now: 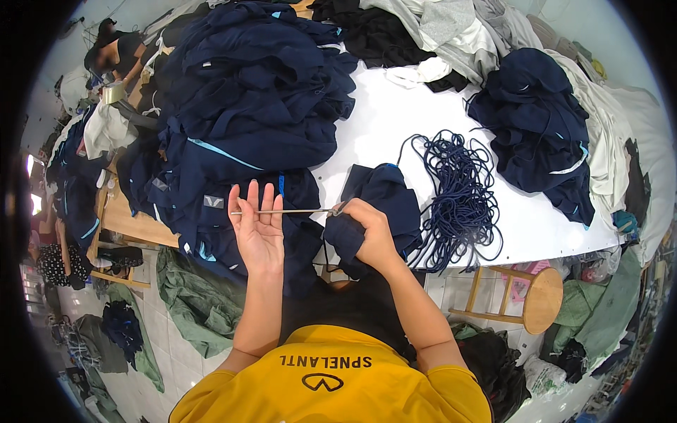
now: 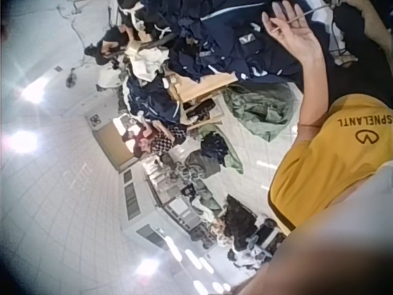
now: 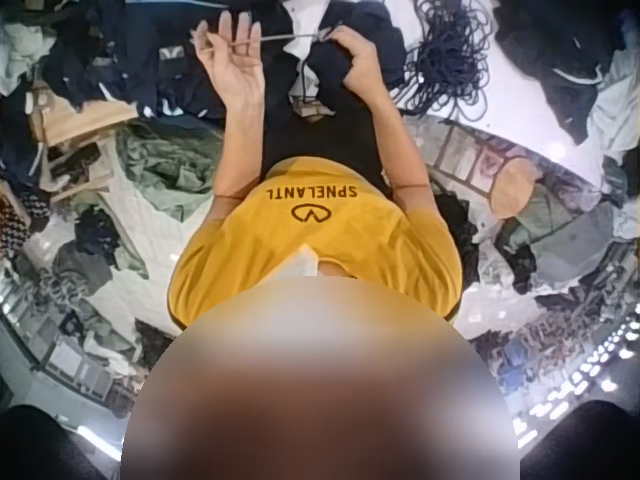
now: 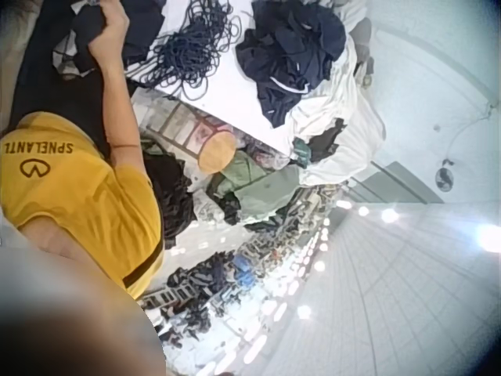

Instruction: Threading a drawstring through the waistband of navy blue athletic pants using a long needle tool.

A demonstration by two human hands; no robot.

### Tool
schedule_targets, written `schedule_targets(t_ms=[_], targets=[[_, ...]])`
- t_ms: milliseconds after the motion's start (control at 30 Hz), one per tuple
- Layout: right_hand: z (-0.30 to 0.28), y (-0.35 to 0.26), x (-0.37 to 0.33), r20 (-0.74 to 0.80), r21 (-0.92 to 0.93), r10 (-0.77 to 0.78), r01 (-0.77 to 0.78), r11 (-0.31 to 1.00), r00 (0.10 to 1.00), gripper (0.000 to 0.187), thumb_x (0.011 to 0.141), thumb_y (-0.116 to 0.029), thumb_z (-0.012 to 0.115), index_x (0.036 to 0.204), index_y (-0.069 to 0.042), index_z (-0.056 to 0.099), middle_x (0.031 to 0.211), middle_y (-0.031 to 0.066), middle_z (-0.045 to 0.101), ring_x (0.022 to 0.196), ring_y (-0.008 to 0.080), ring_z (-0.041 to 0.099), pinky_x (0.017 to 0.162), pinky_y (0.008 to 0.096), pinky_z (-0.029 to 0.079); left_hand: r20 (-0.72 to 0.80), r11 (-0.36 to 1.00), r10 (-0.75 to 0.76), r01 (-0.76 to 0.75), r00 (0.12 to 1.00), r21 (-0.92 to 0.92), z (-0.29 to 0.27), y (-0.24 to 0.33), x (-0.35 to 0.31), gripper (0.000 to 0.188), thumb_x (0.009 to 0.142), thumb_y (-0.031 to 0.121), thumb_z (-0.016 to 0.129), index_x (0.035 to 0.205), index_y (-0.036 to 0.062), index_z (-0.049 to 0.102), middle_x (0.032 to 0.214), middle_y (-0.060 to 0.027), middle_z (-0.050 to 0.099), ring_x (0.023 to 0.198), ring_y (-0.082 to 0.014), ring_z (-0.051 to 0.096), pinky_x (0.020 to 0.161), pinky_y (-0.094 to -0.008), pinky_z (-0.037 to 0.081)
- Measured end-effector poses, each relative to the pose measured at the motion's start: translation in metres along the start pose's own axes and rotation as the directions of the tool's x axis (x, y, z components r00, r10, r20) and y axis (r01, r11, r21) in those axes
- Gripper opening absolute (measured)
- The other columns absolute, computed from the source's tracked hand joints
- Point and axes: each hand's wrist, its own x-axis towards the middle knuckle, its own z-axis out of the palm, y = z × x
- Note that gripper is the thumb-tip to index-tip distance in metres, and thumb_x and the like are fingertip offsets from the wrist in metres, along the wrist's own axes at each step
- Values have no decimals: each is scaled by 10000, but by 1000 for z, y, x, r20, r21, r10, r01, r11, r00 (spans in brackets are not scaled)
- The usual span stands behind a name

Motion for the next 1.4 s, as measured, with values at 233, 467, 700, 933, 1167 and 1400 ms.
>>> schedule_targets(t_ms=[233, 467, 700, 933, 1167, 1400], targets=[[7, -8, -1, -16, -29, -56, 55, 998, 998, 156, 764, -85, 647, 898, -6, 655, 858, 127, 625, 806, 270, 635, 729, 311, 491, -20, 1000, 15, -15, 1000, -22, 1, -3, -4, 248, 990, 227, 469, 1216, 141, 418, 1247, -131, 560, 1120, -295, 591, 945, -454, 511], [8, -8, -4, -10, -90, -74, 73, 993, 997, 173, 717, -59, 673, 880, -4, 651, 933, 118, 630, 861, 248, 631, 778, 306, 485, -22, 997, 54, -55, 998, -56, -2, 0, 0, 204, 985, 229, 480, 1157, 126, 437, 1230, -138, 567, 1105, -306, 598, 942, -455, 517], [8, -7, -2, -5, -328, -193, 180, 927, 981, 201, 704, -70, 677, 897, -20, 658, 972, 110, 627, 901, 241, 629, 787, 306, 486, -21, 998, 30, -31, 999, -48, 1, -6, -7, 198, 985, 234, 481, 1144, 124, 436, 1208, -138, 574, 1099, -307, 600, 943, -455, 515], [5, -2, -1, -174, -227, -151, 110, 968, 973, 238, 684, -75, 655, 920, -40, 647, 859, 107, 635, 778, 306, 627, 698, 339, 500, -28, 998, 36, -38, 999, -54, -2, -4, -7, 192, 988, 233, 474, 1143, 124, 440, 1192, -140, 586, 1095, -309, 604, 938, -457, 517], [5, 0, 0, -143, -282, -150, 105, 954, 978, 242, 689, -84, 648, 928, -45, 646, 877, 102, 637, 806, 301, 627, 719, 339, 492, -37, 998, 50, -52, 998, -45, -1, -8, -8, 189, 987, 233, 478, 1140, 128, 443, 1174, -139, 598, 1083, -307, 610, 932, -458, 520], [7, 2, 3, -136, -293, -75, 32, 956, 988, 229, 695, -87, 646, 923, -59, 644, 871, 83, 635, 807, 293, 626, 716, 333, 490, -19, 999, 7, -8, 1000, -44, 0, -10, -13, 196, 982, 244, 488, 1139, 137, 438, 1157, -135, 600, 1065, -303, 617, 932, -458, 518]])
